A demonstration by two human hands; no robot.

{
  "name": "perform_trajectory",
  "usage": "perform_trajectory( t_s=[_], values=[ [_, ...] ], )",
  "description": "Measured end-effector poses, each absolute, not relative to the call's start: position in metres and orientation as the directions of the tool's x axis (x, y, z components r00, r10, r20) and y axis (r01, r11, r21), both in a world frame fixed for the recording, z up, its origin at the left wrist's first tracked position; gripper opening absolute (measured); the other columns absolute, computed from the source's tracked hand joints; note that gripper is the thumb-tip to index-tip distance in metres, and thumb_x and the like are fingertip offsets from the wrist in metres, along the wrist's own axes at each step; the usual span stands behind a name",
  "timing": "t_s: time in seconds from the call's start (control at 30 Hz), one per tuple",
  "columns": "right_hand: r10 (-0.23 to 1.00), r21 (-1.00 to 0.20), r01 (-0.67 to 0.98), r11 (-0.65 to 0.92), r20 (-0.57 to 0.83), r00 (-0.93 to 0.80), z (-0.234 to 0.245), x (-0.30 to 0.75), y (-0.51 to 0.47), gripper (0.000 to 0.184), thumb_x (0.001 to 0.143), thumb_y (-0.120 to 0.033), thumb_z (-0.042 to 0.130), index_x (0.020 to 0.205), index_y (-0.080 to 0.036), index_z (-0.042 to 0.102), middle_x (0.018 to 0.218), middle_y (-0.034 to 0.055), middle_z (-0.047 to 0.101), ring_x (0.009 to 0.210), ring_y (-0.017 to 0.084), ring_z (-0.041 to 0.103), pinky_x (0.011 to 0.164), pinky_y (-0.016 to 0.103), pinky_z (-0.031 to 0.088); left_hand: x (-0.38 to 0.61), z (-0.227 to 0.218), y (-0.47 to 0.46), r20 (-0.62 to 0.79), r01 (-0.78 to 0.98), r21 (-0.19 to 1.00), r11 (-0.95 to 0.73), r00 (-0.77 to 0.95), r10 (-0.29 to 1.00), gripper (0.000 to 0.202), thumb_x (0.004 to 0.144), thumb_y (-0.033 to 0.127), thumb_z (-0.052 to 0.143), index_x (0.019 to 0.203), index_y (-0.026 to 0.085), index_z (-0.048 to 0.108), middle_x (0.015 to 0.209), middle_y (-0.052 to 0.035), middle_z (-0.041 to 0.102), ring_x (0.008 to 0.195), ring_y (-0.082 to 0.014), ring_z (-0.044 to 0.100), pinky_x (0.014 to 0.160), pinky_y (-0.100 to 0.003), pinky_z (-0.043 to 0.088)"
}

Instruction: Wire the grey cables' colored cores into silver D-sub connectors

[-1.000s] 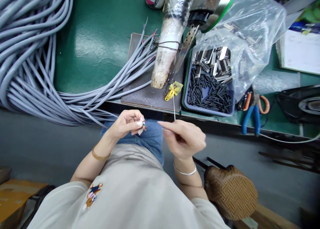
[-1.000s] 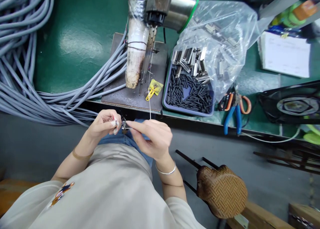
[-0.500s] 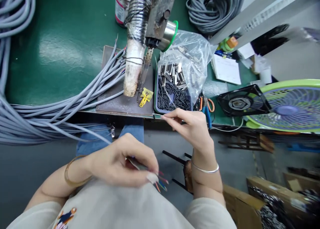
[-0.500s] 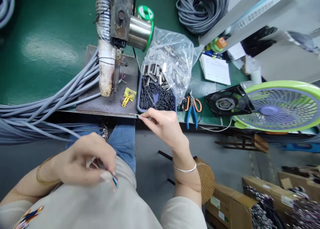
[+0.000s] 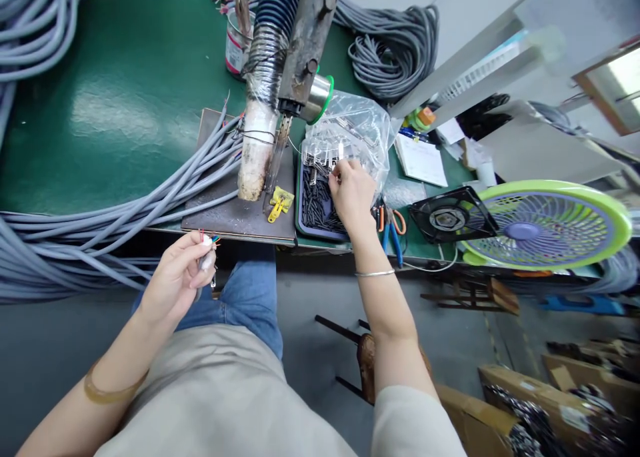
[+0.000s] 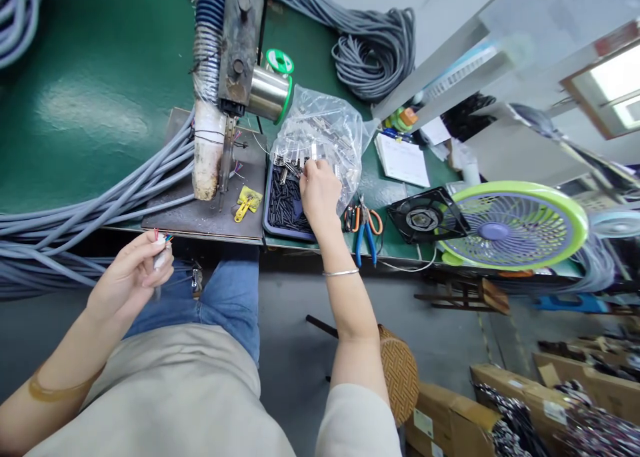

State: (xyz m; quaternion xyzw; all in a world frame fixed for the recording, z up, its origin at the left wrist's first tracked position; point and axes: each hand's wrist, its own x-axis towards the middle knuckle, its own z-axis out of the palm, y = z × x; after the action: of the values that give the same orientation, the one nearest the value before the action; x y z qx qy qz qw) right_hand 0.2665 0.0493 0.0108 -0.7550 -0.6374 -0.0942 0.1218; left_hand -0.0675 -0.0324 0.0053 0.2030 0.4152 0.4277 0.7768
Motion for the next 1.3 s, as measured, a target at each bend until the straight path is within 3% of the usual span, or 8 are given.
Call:
perform_trajectory(
  t_s=[0.17,0.27,0.37,0.6,0.8,0.93,1.13,1.3],
  values=[
    [0.945,-0.094,0.986,-0.138,0.285,0.159,0.010,0.274,0.047,0.010,0.087,-0.012,0.055,0.083,-0.020,0.061,0.108,0.0138,0.066,0.082,0.022,0.055,0.072,0.036,0.035,-0.065,0.004,-0.032,-0.458,-0.497,0.669,0.553,0.310,0.833,0.020,0.071,0.020,0.078,0.070,0.016,0.059,0.050,0.0055,0.056,0.034,-0.0011,0.036,0.038,-0.013,0.026],
    [0.949,-0.141,0.979,-0.146,0.260,0.179,0.011,0.278,0.041,0.013,0.083,-0.009,0.059,0.076,-0.021,0.057,0.097,0.0098,0.066,0.082,0.021,0.056,0.075,0.035,0.038,-0.064,0.004,-0.032,-0.452,-0.486,0.677,0.553,0.320,0.833,0.021,0.071,0.020,0.079,0.070,0.016,0.059,0.050,0.0051,0.056,0.033,-0.0008,0.036,0.039,-0.013,0.027],
    [0.949,-0.171,0.973,-0.152,0.250,0.192,0.012,0.278,0.039,0.016,0.082,-0.012,0.061,0.073,-0.022,0.054,0.086,0.0060,0.064,0.080,0.021,0.057,0.075,0.034,0.039,-0.062,0.006,-0.033,-0.457,-0.481,0.676,0.559,0.321,0.829,0.021,0.068,0.020,0.080,0.070,0.015,0.059,0.051,0.0049,0.057,0.033,-0.0005,0.035,0.038,-0.013,0.026],
    [0.930,-0.192,0.971,-0.145,0.309,0.200,0.017,0.275,0.026,0.013,0.083,-0.016,0.058,0.074,-0.023,0.051,0.087,0.0049,0.062,0.079,0.019,0.056,0.075,0.034,0.042,-0.061,0.004,-0.035,-0.447,-0.484,0.679,0.552,0.323,0.834,0.022,0.068,0.021,0.082,0.070,0.015,0.061,0.051,0.0053,0.055,0.034,-0.0004,0.035,0.039,-0.013,0.025],
    [0.872,-0.561,0.828,0.017,0.413,0.262,0.028,0.291,0.011,0.011,0.081,-0.024,0.060,0.076,-0.023,0.050,0.090,0.0030,0.061,0.078,0.014,0.061,0.069,0.030,0.053,-0.055,0.005,-0.032,-0.449,-0.476,0.680,0.558,0.331,0.830,0.022,0.067,0.020,0.082,0.068,0.015,0.060,0.051,0.0057,0.054,0.036,-0.0013,0.035,0.038,-0.013,0.025],
    [0.899,-0.829,0.553,0.084,0.302,0.318,0.041,0.290,0.000,0.019,0.079,-0.029,0.070,0.076,-0.022,0.052,0.091,0.0011,0.065,0.066,0.009,0.063,0.055,0.023,0.053,-0.050,0.009,-0.030,-0.425,-0.473,0.692,0.545,0.343,0.838,0.023,0.066,0.020,0.083,0.066,0.015,0.061,0.052,0.0040,0.056,0.038,-0.0018,0.035,0.037,-0.013,0.024],
    [0.951,-0.936,0.292,0.194,0.252,0.177,0.058,0.235,-0.041,0.021,0.085,-0.028,0.077,0.079,-0.020,0.058,0.090,-0.0005,0.074,0.054,0.006,0.065,0.048,0.017,0.056,-0.041,0.008,-0.031,-0.355,-0.433,0.754,0.494,0.364,0.861,0.018,0.072,0.022,0.081,0.069,0.013,0.065,0.057,0.0005,0.061,0.039,-0.0015,0.038,0.038,-0.014,0.023],
    [0.943,-0.960,0.201,0.192,0.238,0.232,0.043,0.180,-0.066,0.020,0.087,-0.031,0.077,0.081,-0.021,0.061,0.083,-0.0015,0.076,0.061,0.012,0.073,0.056,0.023,0.066,-0.029,0.009,-0.033,-0.221,-0.406,0.833,0.375,0.377,0.899,0.015,0.075,0.023,0.082,0.074,0.014,0.070,0.072,-0.0029,0.070,0.039,-0.0019,0.044,0.037,-0.015,0.031]
  ],
)
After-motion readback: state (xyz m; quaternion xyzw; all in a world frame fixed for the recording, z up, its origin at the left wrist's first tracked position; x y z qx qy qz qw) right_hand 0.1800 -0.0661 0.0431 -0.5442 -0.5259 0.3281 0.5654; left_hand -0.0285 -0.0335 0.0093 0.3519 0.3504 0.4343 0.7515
